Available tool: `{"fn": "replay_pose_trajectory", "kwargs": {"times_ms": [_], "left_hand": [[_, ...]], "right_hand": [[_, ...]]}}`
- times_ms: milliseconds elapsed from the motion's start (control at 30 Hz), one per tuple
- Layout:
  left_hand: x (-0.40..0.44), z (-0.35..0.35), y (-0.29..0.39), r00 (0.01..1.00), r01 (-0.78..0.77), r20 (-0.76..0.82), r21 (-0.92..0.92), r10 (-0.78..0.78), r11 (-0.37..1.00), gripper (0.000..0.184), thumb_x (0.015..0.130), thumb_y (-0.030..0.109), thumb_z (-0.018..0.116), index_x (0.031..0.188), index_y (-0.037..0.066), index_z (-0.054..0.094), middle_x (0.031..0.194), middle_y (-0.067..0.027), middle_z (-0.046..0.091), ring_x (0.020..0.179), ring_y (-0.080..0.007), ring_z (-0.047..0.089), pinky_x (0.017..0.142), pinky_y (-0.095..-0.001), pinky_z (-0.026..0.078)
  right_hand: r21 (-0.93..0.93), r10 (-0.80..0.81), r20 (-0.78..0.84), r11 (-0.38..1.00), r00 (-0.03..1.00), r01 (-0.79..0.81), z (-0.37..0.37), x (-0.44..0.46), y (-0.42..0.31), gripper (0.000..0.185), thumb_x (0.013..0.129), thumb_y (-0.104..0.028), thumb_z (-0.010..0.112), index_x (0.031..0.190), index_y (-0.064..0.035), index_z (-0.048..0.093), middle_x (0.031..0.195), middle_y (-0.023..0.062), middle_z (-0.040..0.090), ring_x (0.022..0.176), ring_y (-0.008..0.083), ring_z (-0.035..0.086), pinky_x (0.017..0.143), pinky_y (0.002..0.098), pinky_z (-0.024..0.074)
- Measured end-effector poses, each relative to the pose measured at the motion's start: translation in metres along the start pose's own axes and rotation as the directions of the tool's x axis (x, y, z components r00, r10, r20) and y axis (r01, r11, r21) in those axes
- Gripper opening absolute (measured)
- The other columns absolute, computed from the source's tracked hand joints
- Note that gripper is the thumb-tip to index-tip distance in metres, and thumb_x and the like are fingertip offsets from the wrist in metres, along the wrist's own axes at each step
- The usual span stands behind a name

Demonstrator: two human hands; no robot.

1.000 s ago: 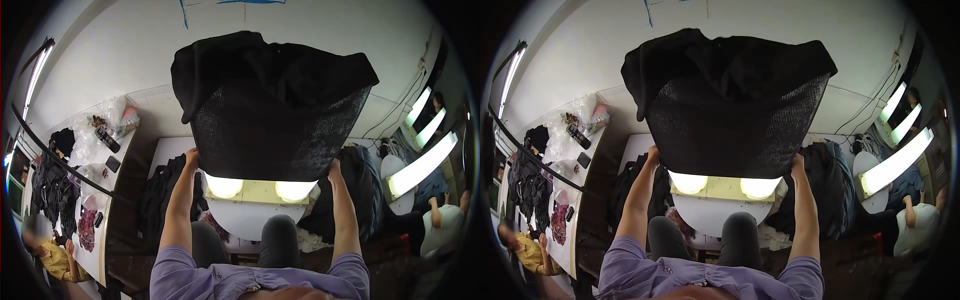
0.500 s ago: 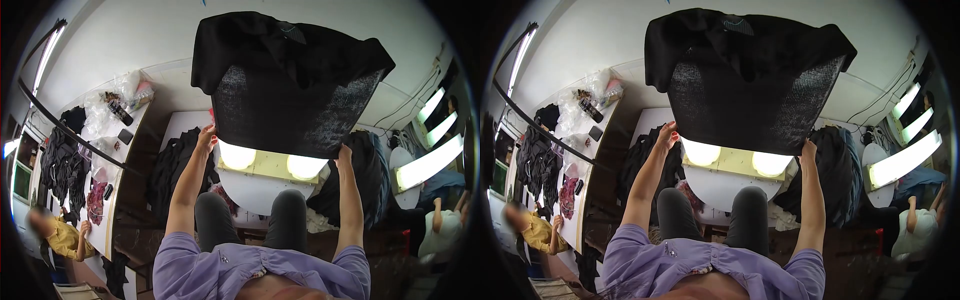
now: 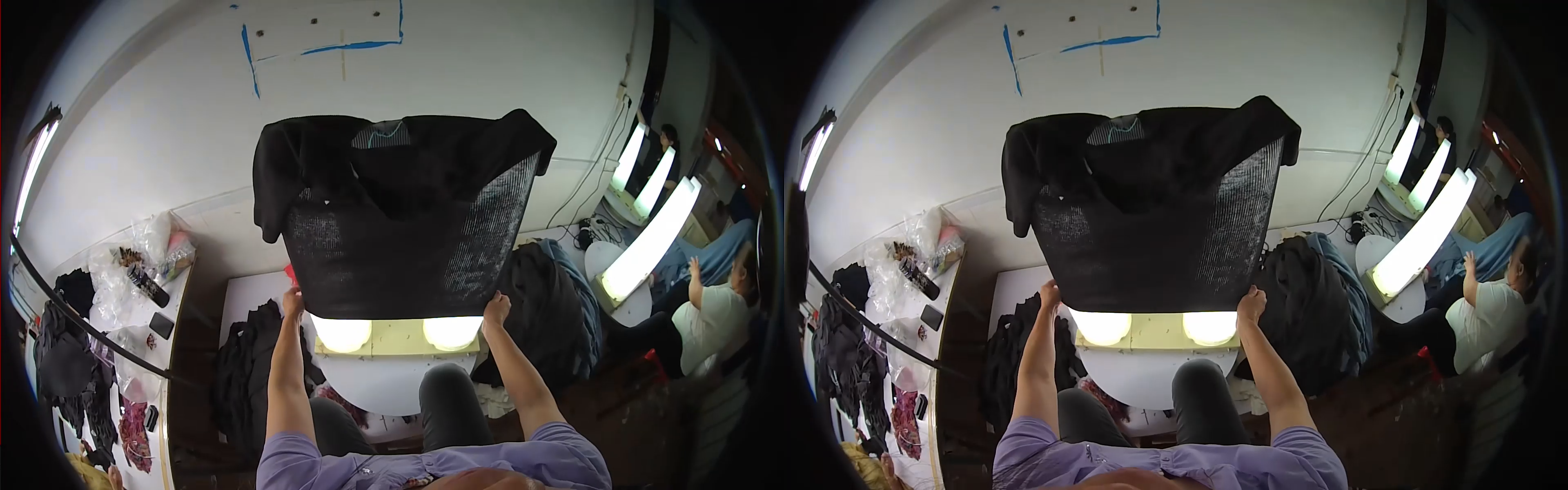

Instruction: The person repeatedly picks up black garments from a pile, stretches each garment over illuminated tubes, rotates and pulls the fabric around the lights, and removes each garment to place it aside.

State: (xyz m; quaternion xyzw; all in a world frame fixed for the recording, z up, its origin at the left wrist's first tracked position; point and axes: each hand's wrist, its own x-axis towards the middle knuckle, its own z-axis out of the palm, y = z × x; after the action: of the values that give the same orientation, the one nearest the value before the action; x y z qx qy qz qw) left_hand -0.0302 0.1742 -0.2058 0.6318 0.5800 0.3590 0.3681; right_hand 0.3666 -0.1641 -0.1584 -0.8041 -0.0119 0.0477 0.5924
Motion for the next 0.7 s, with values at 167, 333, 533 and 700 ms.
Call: {"fn": "replay_pose_trajectory", "kwargs": {"times_ms": [167, 333, 533, 700], "left_hand": [[-0.029, -0.011, -0.023, 0.994, 0.089, 0.072, -0.154, -0.079, 0.984, 0.018, 0.071, 0.007, 0.064, 0.088, 0.008, 0.071, 0.063, -0.0043, 0.06, 0.057, -0.0106, 0.057, 0.053, -0.0273, 0.044], [-0.024, -0.022, -0.039, 0.989, -0.094, -0.103, 0.143, 0.109, 0.985, 0.016, 0.076, 0.012, 0.064, 0.09, 0.007, 0.07, 0.067, -0.011, 0.064, 0.06, -0.0254, 0.061, 0.06, -0.0356, 0.047], [-0.118, -0.104, 0.162, 0.742, -0.527, -0.501, -0.025, 0.446, 0.849, 0.03, 0.087, 0.014, 0.061, 0.115, 0.004, 0.054, 0.062, -0.0055, 0.057, 0.056, -0.014, 0.054, 0.056, -0.03, 0.042], [-0.152, -0.117, 0.281, 0.663, -0.719, -0.406, -0.113, 0.629, 0.686, 0.057, 0.084, 0.011, 0.066, 0.133, 0.006, 0.036, 0.064, -0.0031, 0.057, 0.052, -0.0057, 0.048, 0.049, -0.0219, 0.04]], "right_hand": [[-0.175, -0.027, 0.053, 0.984, 0.998, 0.036, 0.001, 0.01, -0.015, 0.03, 0.097, -0.022, 0.046, 0.089, 0.0041, 0.057, 0.088, 0.0172, 0.061, 0.078, 0.0304, 0.061, 0.069, 0.0409, 0.0461], [-0.307, 0.059, 0.279, 0.951, 0.958, 0.03, -0.005, 0.041, -0.037, 0.025, 0.092, -0.021, 0.052, 0.085, 0.0017, 0.059, 0.081, 0.018, 0.062, 0.073, 0.0316, 0.061, 0.067, 0.0419, 0.0464], [0.115, -0.733, 0.136, 0.68, 0.667, 0.724, -0.062, 0.051, -0.191, 0.026, 0.085, -0.012, 0.057, 0.11, -0.0039, 0.053, 0.085, 0.0125, 0.063, 0.079, 0.0235, 0.064, 0.065, 0.0331, 0.0478], [0.263, -0.958, 0.038, 0.283, 0.284, 0.922, -0.101, -0.023, -0.339, 0.057, 0.083, -0.002, 0.057, 0.136, -0.0116, 0.038, 0.125, 0.0101, 0.049, 0.076, 0.014, 0.059, 0.065, 0.0266, 0.0476]]}}
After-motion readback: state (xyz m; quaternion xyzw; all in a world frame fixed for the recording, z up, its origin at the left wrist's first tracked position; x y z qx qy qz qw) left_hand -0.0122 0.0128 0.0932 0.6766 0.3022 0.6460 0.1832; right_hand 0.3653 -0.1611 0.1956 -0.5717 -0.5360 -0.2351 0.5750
